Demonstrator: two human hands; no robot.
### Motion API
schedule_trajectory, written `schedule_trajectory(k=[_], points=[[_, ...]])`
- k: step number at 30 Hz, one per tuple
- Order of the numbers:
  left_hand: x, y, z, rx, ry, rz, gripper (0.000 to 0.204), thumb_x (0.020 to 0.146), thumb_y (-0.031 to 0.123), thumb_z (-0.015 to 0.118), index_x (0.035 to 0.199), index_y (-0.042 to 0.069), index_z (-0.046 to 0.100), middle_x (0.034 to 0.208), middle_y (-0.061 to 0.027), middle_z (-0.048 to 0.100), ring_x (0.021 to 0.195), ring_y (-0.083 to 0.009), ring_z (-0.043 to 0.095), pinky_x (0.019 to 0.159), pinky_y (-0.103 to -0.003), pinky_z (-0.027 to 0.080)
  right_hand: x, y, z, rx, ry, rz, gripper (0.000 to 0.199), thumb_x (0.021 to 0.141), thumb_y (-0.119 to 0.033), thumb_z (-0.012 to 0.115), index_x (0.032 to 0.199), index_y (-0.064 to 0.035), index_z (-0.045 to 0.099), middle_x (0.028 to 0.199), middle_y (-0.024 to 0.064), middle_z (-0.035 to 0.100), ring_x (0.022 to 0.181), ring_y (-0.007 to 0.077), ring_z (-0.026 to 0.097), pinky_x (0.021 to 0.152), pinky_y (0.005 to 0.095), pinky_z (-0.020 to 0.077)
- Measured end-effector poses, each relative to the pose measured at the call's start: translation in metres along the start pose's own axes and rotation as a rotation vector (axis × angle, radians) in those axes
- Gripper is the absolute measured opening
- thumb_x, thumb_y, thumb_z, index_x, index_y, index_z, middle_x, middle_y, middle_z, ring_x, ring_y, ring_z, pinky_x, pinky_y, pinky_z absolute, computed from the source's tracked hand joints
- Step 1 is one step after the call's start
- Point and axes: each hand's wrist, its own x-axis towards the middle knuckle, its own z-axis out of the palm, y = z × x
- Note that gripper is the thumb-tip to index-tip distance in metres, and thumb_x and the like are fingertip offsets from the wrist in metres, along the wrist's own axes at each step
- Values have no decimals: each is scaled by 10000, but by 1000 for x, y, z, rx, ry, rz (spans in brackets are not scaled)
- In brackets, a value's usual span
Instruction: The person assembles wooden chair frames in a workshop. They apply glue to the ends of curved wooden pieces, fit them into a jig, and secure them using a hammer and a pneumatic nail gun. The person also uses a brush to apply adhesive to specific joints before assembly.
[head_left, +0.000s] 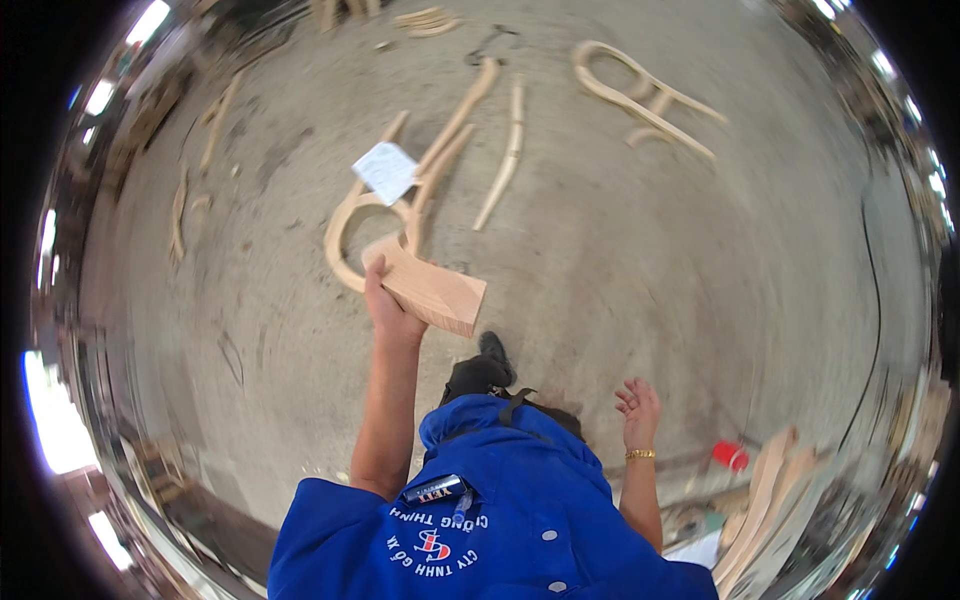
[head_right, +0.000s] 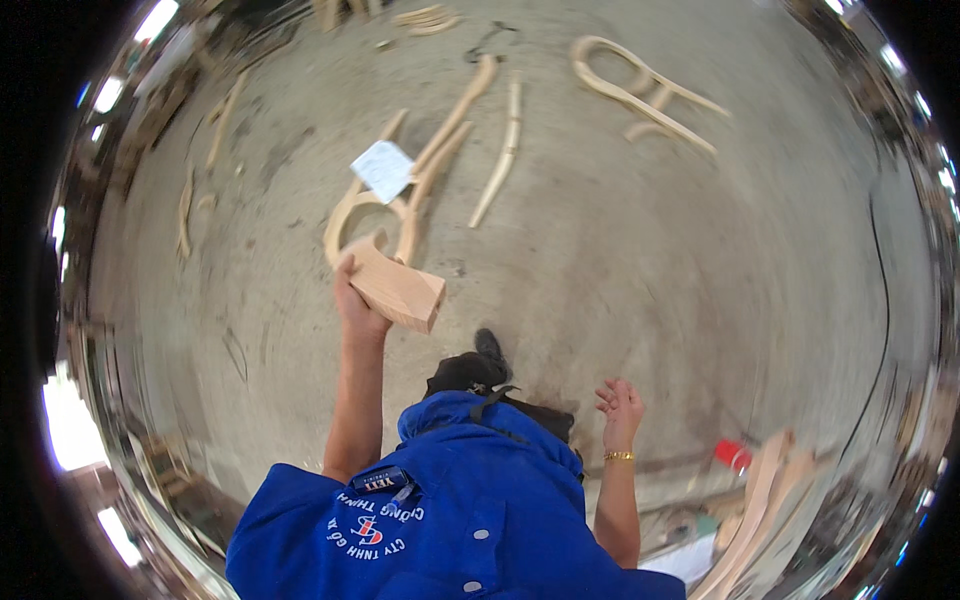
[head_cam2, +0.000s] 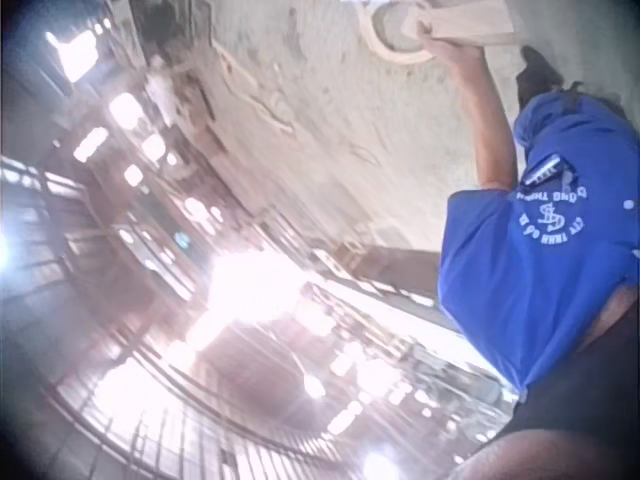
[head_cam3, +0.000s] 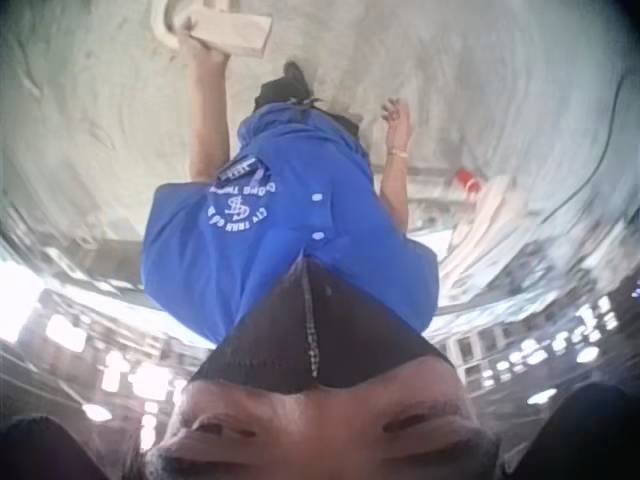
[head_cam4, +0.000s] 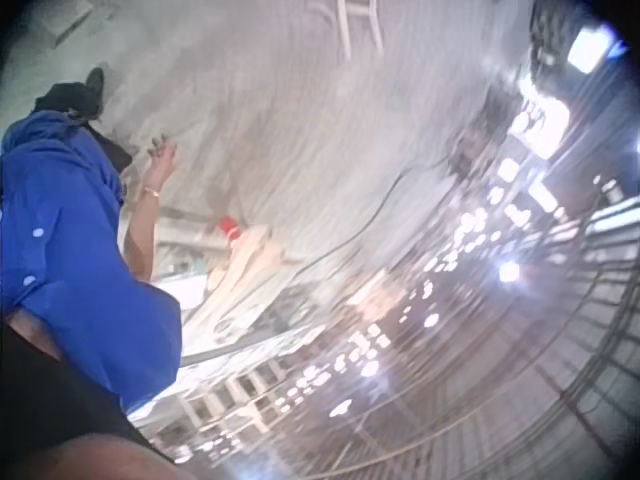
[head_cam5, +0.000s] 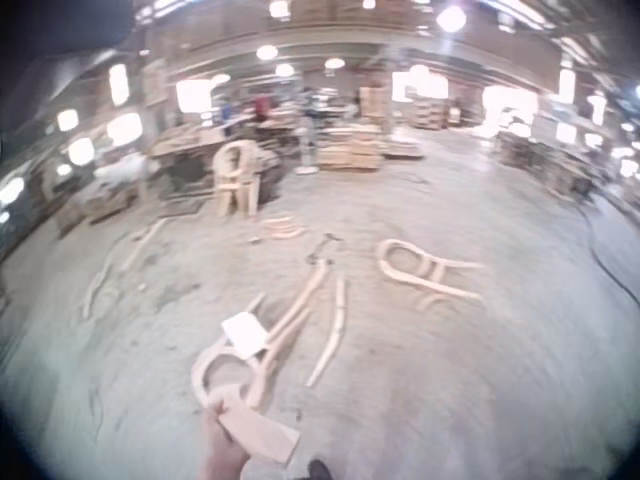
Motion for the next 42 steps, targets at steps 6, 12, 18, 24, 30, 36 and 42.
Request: schedule_trajectory(k=[6,12,18,24,30,36,42], points=[[68,51,-33,-171,105,-111,515,927,445,394,1207,18,462,949,-192,592,871,-330,602,791,-466,503,80,-41,250,-738,-653,-422,552,739,-116,718,1230,-7,491,1185,125,571,1051,231,578,807,314,500],[207,105,30,-261,-106,-217,599,952,525,315,1199,0,464,1014,-182,613,916,-304,620,829,-428,514,131,-70,537,-618,-1325,-711,669,733,-116,703,1329,-43,407,1338,138,458,1262,257,410,1047,345,326],[388,217,110,322,-61,50,604,939,487,389,1329,26,386,1198,-145,543,1081,-310,546,922,-385,446,237,-107,767,-410,-1460,-976,439,852,-74,580,1277,-44,476,1277,103,514,1169,204,494,978,300,402],[515,350,212,1924,91,997,921,672,253,775,1410,45,266,1387,-178,359,1299,-332,334,1038,-430,294,266,-202,962,-112,-1029,-131,444,831,-294,697,1130,6,564,1038,78,611,901,146,603,747,264,505],[727,440,276,2029,115,903,1020,527,197,844,1382,69,302,1244,-154,474,1170,-332,447,978,-466,330,373,-214,1150,96,-1235,171,407,834,-169,682,1160,21,528,1107,89,592,974,163,595,821,292,516],[1017,498,189,1917,376,696,769,601,21,712,1301,21,395,1173,-209,511,1071,-385,509,919,-426,413,652,-210,1282,-690,-1267,-51,479,849,-112,627,1284,8,463,1243,102,559,1103,169,556,935,324,450],[1160,508,182,1694,584,-3,799,589,12,707,1299,-23,343,1213,-227,489,1122,-382,492,984,-406,375,901,-256,1220,-950,-284,92,359,840,-188,601,1148,-5,580,977,65,658,821,142,639,625,278,505]])
